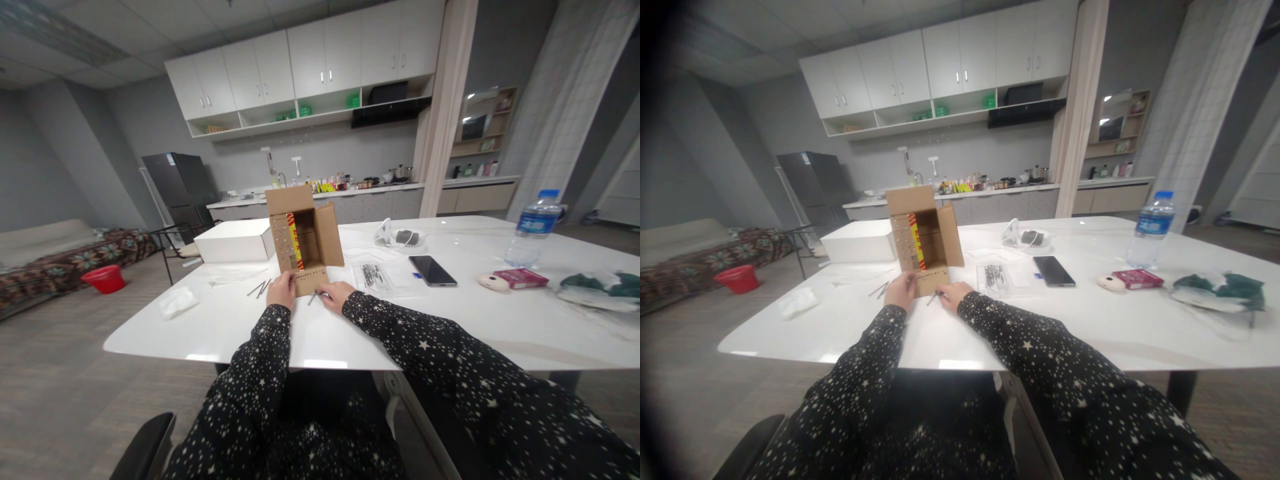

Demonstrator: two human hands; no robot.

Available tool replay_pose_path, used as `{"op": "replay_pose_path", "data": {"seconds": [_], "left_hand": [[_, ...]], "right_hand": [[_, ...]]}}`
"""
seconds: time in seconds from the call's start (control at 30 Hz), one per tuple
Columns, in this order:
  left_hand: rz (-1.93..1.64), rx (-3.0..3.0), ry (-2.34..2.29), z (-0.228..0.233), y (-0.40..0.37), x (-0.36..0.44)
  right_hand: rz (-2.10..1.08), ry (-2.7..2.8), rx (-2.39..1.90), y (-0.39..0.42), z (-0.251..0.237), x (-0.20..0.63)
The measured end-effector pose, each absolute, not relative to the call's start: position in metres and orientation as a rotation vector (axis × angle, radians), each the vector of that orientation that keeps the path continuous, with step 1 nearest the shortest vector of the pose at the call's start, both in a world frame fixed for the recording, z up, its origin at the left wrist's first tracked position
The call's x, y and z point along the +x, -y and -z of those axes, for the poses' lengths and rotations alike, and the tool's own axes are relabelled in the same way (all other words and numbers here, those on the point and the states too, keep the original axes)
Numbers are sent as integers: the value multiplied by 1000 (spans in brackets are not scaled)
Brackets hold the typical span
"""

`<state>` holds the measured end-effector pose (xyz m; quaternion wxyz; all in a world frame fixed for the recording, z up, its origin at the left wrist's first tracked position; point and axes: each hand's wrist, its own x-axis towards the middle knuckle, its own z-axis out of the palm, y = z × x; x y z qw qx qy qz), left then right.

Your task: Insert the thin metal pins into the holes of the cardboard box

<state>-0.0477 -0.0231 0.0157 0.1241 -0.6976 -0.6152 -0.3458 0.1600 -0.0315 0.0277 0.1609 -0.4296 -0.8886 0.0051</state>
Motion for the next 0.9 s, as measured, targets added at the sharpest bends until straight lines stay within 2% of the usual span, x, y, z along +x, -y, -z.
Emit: {"op": "replay_pose_path", "data": {"seconds": [0.9], "left_hand": [[936,-2000,1797,-18,26,-44]], "right_hand": [[-17,2546,-1239,29,-25,160]]}}
